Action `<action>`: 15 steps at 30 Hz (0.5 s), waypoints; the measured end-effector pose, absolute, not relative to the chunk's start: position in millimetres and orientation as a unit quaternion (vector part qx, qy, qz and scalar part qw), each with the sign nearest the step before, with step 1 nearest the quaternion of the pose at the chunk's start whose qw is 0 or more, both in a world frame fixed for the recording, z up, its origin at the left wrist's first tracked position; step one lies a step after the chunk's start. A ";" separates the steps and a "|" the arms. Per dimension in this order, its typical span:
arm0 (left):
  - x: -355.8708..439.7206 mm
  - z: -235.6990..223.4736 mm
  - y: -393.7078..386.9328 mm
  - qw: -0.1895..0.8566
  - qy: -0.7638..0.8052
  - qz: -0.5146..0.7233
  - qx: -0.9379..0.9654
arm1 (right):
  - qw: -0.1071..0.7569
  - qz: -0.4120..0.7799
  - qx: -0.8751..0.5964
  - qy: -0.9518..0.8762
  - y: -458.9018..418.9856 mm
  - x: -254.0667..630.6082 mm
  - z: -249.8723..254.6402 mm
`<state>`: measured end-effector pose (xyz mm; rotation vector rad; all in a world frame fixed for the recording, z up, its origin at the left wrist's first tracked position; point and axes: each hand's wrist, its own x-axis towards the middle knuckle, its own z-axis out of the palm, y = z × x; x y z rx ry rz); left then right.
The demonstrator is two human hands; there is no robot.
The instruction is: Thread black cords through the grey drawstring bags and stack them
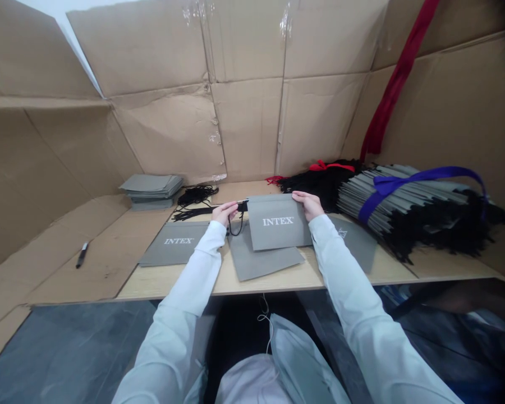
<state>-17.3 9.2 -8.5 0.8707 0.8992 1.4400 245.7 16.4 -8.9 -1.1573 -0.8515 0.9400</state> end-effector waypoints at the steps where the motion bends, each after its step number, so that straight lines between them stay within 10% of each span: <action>1: -14.3 -9.9 8.1 0.583 0.388 0.611 0.369 | 0.654 0.413 -0.510 -0.375 15.9 245.1 -8.3; 15: -11.8 -12.1 3.2 0.664 0.363 0.581 0.299 | 0.657 0.415 -0.500 -0.382 15.3 243.7 -8.6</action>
